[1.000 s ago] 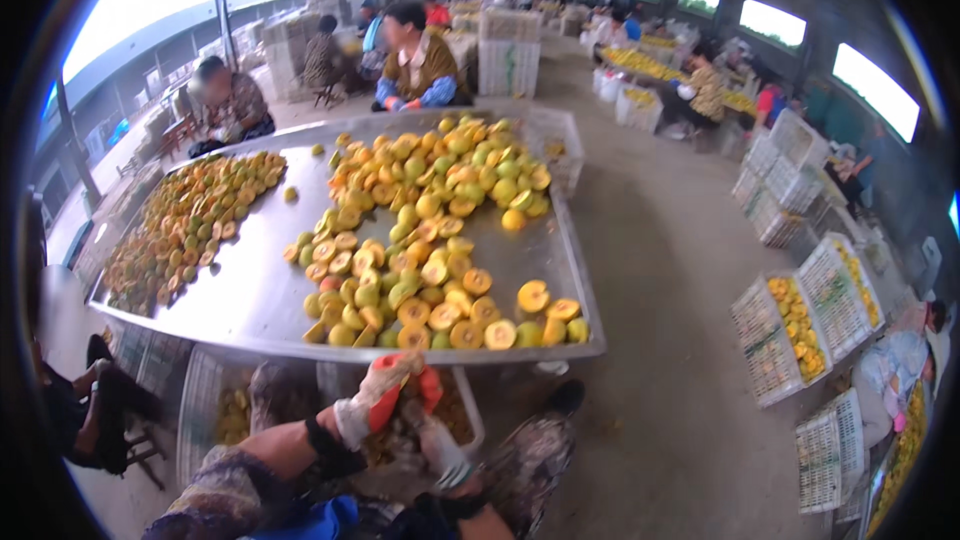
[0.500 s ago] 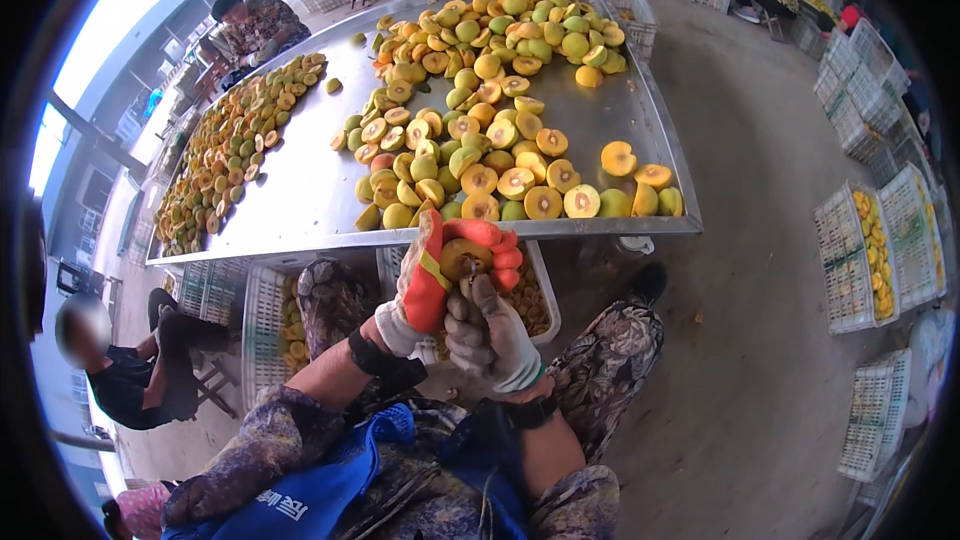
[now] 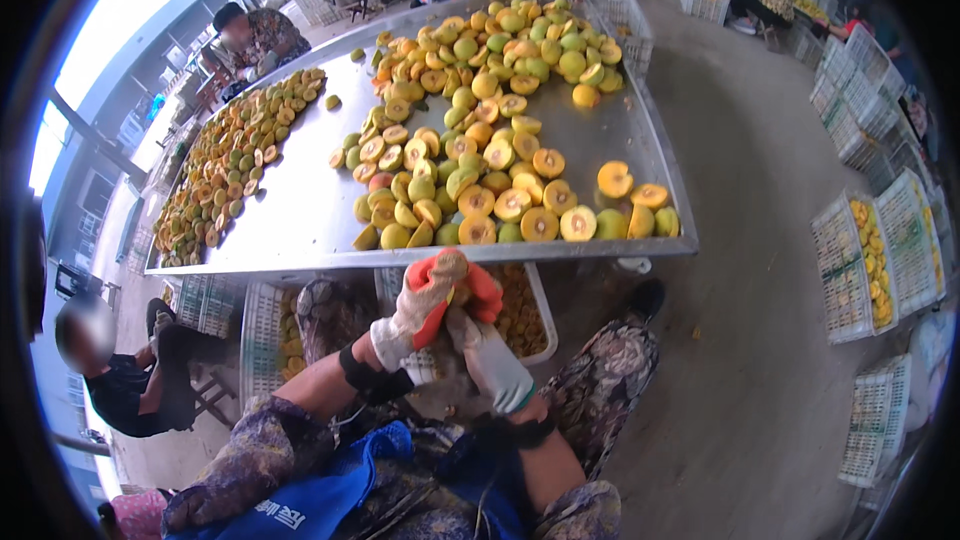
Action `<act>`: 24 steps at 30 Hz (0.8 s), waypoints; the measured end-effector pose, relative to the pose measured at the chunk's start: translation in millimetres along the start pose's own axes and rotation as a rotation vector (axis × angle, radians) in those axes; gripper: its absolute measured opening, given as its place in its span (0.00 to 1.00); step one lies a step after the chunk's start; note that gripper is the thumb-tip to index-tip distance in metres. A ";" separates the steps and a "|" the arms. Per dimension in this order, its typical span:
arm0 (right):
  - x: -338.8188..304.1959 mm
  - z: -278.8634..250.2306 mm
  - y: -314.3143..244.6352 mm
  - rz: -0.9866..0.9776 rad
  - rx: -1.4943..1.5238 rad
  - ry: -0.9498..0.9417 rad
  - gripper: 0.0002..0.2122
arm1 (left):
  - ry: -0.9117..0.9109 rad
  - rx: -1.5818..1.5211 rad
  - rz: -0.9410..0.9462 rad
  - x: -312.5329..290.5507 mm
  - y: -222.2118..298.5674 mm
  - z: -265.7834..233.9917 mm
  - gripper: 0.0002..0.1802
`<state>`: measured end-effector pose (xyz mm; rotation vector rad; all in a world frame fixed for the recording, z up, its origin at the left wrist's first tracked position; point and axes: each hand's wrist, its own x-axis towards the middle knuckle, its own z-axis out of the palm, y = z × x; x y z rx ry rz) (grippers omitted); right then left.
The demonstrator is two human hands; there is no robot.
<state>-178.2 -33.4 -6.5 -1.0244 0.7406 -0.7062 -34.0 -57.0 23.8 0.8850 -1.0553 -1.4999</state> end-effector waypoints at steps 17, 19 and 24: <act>4.3 0.9 10.5 0.185 1.136 -0.787 0.23 | 0.304 -0.138 -0.093 -13.0 57.4 -36.5 0.27; 6.5 5.3 4.4 0.132 1.220 -0.805 0.21 | 0.384 0.070 0.083 -41.1 99.4 -91.7 0.24; 31.0 -7.5 60.0 0.453 1.584 -0.192 0.19 | 0.773 1.644 -0.272 -104.0 163.5 -173.6 0.18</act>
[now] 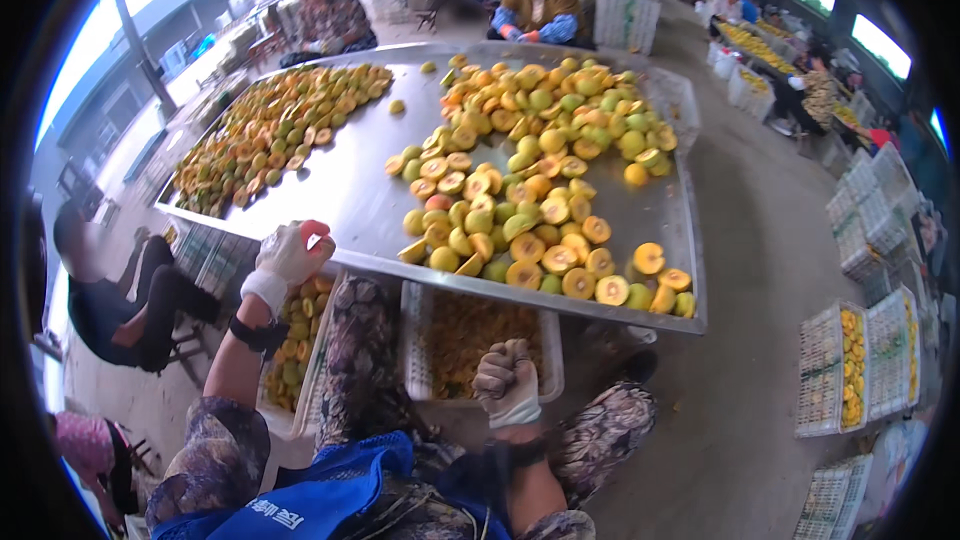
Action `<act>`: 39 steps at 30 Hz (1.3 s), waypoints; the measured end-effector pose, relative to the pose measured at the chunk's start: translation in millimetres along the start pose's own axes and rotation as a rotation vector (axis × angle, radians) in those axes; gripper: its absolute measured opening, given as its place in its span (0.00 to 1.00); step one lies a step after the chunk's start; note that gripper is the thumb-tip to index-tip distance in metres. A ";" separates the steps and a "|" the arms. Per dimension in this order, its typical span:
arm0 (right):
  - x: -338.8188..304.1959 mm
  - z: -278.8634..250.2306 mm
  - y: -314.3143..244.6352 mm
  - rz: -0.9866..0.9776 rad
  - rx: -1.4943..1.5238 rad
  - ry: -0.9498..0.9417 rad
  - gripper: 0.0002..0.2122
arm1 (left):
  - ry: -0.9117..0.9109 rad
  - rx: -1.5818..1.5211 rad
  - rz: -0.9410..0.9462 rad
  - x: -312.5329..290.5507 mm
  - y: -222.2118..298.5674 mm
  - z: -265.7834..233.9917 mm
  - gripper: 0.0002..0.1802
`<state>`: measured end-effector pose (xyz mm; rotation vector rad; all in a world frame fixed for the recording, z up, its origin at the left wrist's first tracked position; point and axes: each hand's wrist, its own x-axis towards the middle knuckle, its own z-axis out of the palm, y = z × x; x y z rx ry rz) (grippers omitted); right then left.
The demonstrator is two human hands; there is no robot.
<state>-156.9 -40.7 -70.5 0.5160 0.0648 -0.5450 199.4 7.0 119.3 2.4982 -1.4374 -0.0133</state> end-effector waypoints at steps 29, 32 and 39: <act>-8.5 41.0 41.3 -0.635 -1.179 0.130 0.15 | -0.570 -1.484 0.400 -74.6 130.7 106.3 0.28; -11.6 42.3 38.2 -0.591 -1.153 0.301 0.11 | -0.727 -1.781 0.078 -84.9 137.4 114.0 0.23; -13.8 36.9 42.1 -0.842 -1.408 0.173 0.13 | -0.781 -1.840 0.014 -104.1 145.1 147.7 0.25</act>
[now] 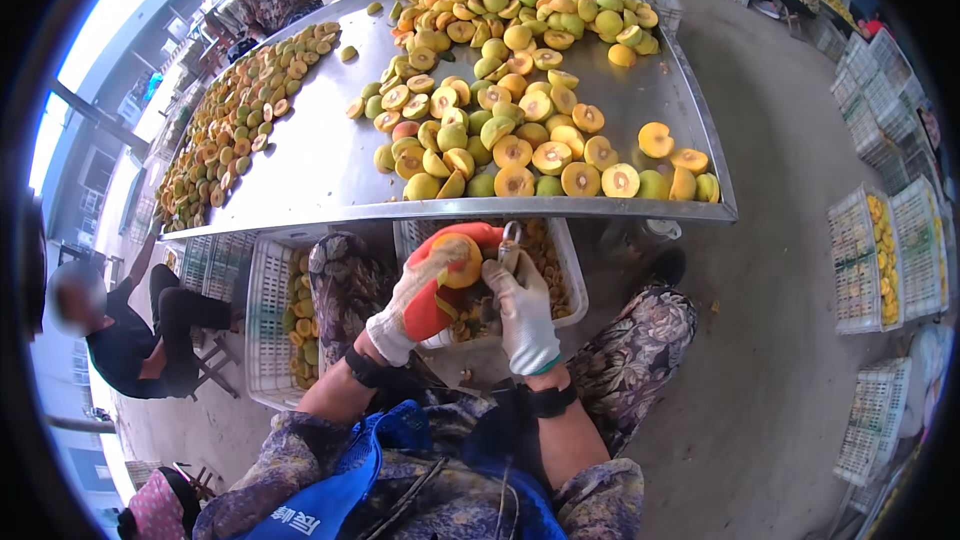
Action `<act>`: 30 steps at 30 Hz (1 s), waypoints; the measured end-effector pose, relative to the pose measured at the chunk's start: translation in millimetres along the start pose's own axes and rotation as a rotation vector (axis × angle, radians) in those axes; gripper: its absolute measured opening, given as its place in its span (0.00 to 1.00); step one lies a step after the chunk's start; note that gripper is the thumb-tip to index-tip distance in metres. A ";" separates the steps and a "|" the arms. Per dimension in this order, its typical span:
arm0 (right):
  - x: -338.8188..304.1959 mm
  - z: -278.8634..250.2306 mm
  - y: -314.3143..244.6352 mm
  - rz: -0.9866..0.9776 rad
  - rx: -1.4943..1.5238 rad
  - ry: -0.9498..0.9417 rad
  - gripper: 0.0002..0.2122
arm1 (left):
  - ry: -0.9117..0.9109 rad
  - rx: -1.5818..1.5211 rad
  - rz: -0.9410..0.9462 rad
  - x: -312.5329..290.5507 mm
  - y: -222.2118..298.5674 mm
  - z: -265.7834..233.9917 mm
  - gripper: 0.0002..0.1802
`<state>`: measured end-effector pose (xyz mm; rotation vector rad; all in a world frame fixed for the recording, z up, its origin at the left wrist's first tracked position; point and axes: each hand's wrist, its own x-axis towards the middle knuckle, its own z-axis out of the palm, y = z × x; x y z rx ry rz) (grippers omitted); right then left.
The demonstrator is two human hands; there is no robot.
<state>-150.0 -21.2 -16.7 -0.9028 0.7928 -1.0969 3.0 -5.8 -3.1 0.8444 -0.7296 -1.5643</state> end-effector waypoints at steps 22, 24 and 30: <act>-7.8 32.1 39.8 0.011 -0.441 0.041 0.17 | 0.052 -0.058 0.144 6.0 -1.5 -3.4 0.27; -9.9 32.9 41.8 -0.045 -0.456 0.050 0.15 | 0.048 -0.054 0.154 5.7 -4.1 -4.7 0.26; -11.1 33.3 51.1 -0.005 -0.525 0.051 0.15 | 0.018 0.005 0.214 5.3 -11.6 -6.6 0.25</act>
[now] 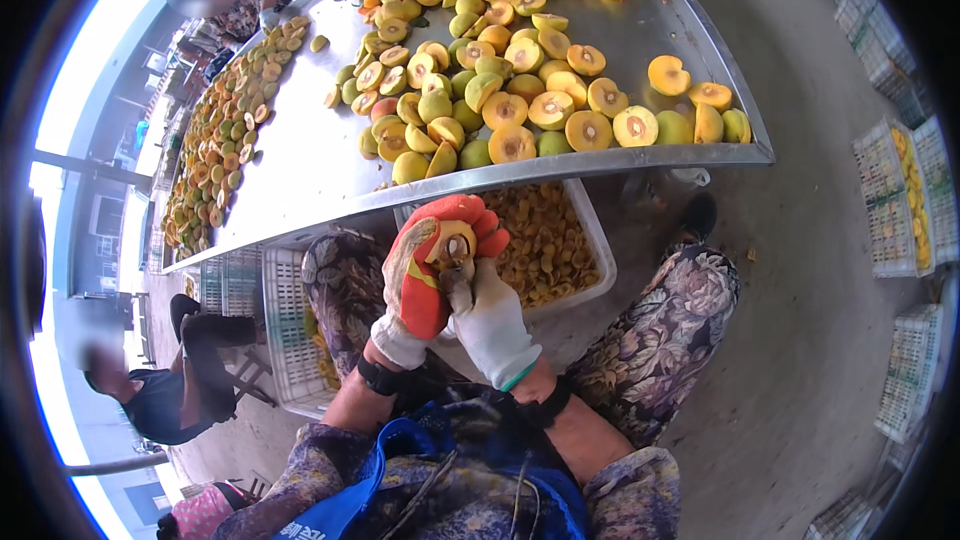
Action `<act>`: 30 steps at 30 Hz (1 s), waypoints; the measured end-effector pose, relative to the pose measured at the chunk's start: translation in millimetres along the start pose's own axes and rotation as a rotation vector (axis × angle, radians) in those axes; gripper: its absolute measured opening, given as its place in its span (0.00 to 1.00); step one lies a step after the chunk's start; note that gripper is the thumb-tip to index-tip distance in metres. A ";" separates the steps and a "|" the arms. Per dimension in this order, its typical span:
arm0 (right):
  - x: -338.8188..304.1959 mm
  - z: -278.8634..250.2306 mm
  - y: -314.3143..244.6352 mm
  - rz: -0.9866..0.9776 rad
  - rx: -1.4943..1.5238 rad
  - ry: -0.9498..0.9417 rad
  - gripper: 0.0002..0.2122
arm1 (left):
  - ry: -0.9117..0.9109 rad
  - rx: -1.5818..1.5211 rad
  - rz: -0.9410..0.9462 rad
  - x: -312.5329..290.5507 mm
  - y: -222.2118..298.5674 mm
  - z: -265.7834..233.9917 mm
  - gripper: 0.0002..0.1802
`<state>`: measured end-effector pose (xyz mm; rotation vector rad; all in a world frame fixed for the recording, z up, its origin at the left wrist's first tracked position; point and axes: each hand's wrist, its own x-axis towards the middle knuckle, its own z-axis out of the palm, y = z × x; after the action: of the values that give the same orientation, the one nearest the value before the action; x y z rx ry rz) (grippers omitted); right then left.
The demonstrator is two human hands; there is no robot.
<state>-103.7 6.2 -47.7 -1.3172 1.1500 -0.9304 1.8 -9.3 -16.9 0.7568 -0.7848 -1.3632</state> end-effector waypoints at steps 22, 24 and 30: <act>-5.2 6.9 7.3 0.084 0.111 -0.062 0.22 | -0.007 0.139 -0.050 -3.3 3.4 -0.6 0.34; -5.5 12.8 11.6 0.039 0.144 -0.003 0.20 | 0.059 0.061 -0.025 -4.8 -0.3 1.3 0.33; -5.5 14.5 11.6 0.036 0.176 0.039 0.17 | 0.069 -0.050 -0.045 -5.4 -2.4 2.8 0.22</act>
<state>-92.2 15.7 -59.9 -1.1380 1.0920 -1.0107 -2.1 -4.1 -17.6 0.7827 -0.6807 -1.3846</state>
